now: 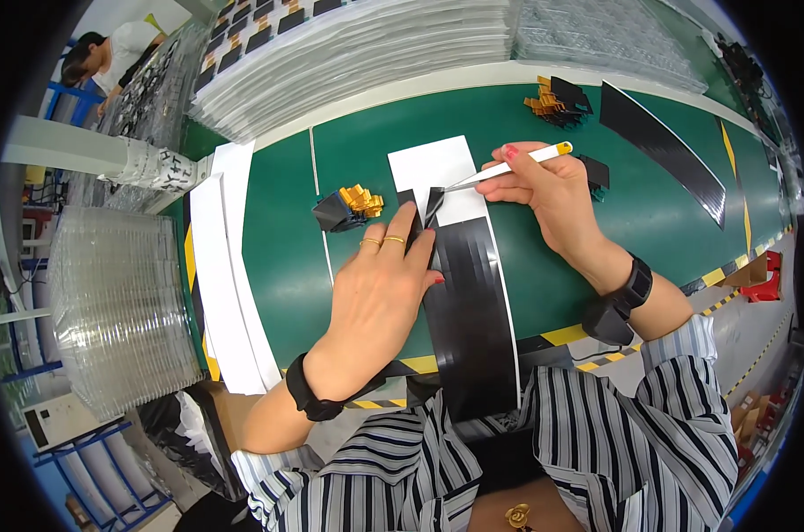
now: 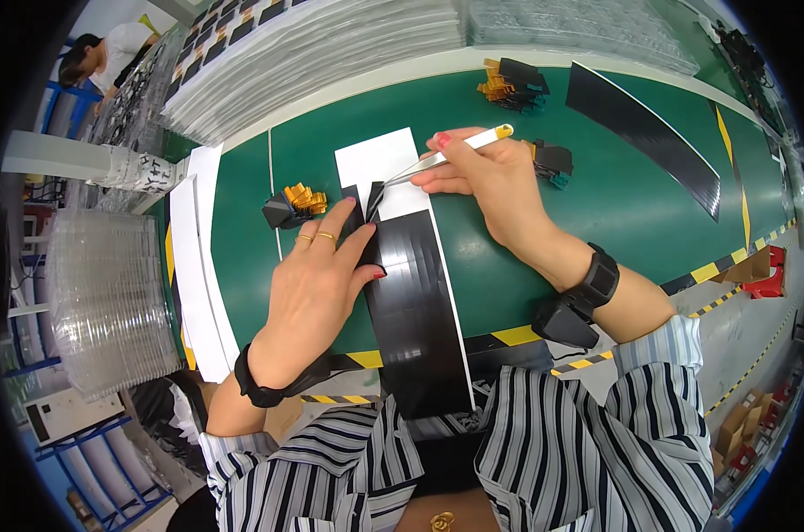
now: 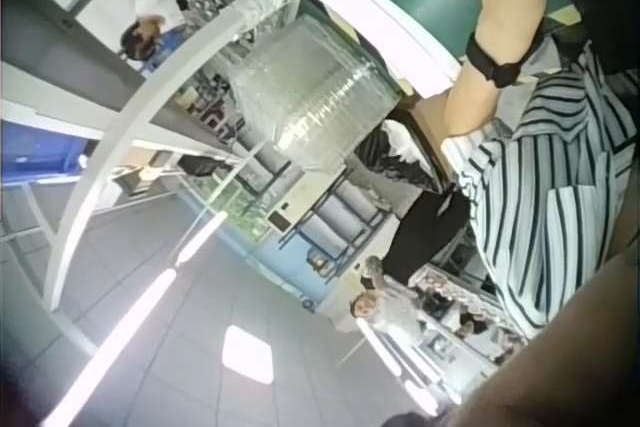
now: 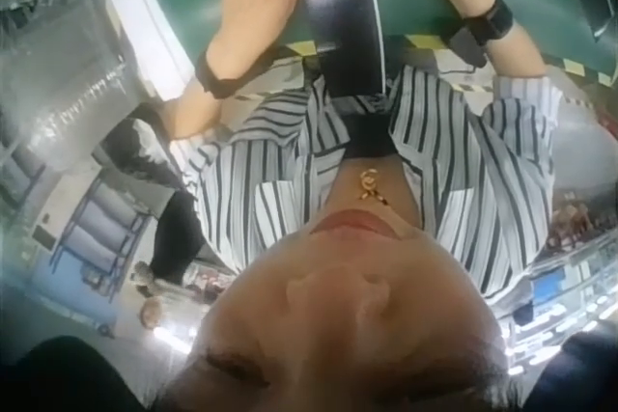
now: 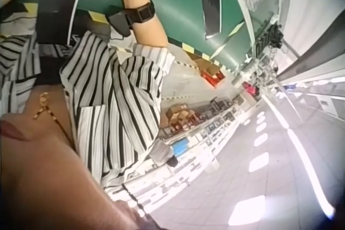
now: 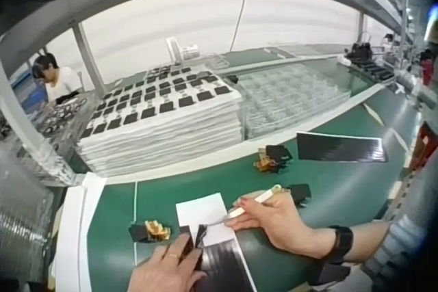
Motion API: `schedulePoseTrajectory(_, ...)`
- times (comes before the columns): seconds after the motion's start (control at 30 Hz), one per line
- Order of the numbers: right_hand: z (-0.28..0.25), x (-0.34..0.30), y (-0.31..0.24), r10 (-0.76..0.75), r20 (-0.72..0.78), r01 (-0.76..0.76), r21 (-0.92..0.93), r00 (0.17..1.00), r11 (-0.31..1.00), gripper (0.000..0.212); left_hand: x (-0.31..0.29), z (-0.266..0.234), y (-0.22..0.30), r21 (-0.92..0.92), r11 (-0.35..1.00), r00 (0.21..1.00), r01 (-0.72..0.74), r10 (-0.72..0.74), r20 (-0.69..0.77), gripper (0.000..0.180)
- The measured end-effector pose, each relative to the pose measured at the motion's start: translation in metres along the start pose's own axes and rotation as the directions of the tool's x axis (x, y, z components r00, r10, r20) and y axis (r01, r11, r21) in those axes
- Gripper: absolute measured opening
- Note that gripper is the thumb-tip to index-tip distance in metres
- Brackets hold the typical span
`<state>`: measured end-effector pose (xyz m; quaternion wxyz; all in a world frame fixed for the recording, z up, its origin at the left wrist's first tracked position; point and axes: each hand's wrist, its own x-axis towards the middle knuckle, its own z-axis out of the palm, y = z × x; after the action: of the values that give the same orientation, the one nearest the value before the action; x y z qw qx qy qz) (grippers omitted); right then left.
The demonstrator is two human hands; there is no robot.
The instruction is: The person uses tweezers to peel small strips of tape from a sheet and presses them onto electronic components by hand. They then place each finished piece onto a stack and repeat the process.
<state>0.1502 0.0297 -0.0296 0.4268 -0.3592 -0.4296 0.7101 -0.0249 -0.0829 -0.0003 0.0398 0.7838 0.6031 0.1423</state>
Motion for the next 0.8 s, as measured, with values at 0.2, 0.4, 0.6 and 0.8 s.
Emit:
schedulePoseTrajectory(0.2, -0.002, 0.004, 0.003, -0.01, -0.002, 0.01, -0.031, 1.0, 0.999, 0.021, 0.007, 0.007, 0.0, 0.048, 0.99, 0.991, -0.131, 0.132, -0.023, 0.033)
schedulePoseTrajectory(0.4, -0.001, 0.008, 0.001, -0.05, 0.014, 0.051, -0.055, 0.999, 0.997, 0.022, 0.01, 0.012, -0.01, -0.03, 0.988, 0.989, -0.149, 0.149, -0.02, 0.031)
schedulePoseTrajectory(0.6, -0.006, 0.015, -0.003, -0.112, 0.01, 0.112, 0.004, 0.994, 0.994, 0.022, 0.011, 0.009, -0.015, -0.046, 0.99, 0.991, -0.137, 0.137, -0.007, 0.033)
schedulePoseTrajectory(0.8, -0.002, 0.01, -0.01, -0.108, -0.002, 0.108, 0.099, 0.994, 0.989, 0.023, 0.009, 0.003, -0.017, -0.089, 0.99, 0.994, -0.11, 0.108, -0.028, 0.033)
